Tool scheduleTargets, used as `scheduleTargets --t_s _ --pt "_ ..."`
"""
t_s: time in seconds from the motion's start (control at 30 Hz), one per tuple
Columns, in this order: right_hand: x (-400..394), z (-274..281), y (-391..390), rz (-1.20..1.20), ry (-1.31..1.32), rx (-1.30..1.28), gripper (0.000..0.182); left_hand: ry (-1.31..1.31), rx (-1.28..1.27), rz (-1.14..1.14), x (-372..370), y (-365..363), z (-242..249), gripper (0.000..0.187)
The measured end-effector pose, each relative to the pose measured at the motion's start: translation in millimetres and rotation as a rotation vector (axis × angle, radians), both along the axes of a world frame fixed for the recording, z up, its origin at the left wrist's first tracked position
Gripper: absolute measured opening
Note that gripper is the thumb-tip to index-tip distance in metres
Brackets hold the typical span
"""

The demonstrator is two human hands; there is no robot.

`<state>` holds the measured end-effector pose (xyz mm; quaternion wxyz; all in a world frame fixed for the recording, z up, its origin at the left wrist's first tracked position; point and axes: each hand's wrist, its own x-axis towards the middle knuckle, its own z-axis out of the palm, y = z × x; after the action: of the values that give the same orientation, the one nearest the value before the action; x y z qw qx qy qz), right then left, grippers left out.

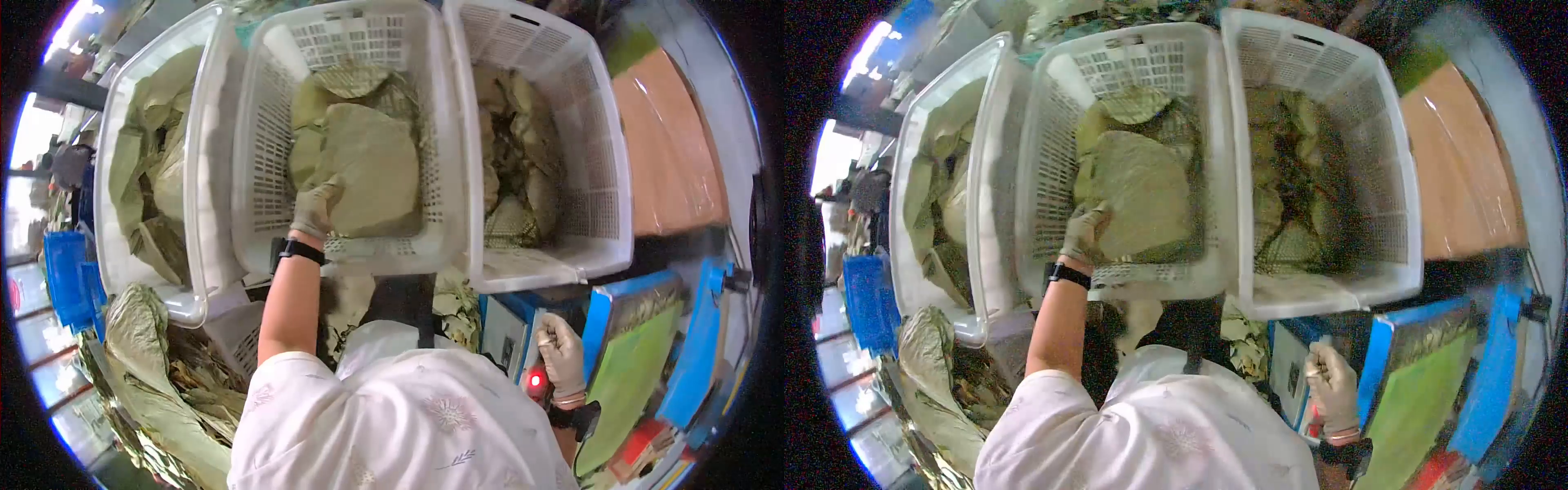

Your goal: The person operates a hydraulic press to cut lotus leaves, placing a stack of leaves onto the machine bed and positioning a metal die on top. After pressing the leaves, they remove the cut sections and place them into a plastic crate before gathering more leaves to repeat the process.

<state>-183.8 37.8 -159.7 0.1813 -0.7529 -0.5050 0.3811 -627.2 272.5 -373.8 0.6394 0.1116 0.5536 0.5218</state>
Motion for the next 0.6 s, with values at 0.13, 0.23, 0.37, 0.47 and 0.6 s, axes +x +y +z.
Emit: scheduleTargets --t_s 0.13,0.23,0.37,0.47,0.6 --pt "-3 -25 28 0.224 -0.080 0.010 0.038 0.087 0.129 0.104 -25 10 40 0.022" --pt "-7 -43 41 0.289 -0.096 0.007 0.038 0.021 0.305 0.078 -54 18 98 0.024" --pt "-14 -63 55 0.406 -0.169 0.067 0.033 -0.021 0.506 0.303 -90 28 189 0.032" --pt "-42 -53 74 0.400 -0.103 0.145 0.029 -0.183 0.557 0.483 -149 41 197 0.037" --pt "-46 -63 83 0.445 -0.133 0.084 0.024 0.036 0.791 0.631 -301 94 190 0.024"
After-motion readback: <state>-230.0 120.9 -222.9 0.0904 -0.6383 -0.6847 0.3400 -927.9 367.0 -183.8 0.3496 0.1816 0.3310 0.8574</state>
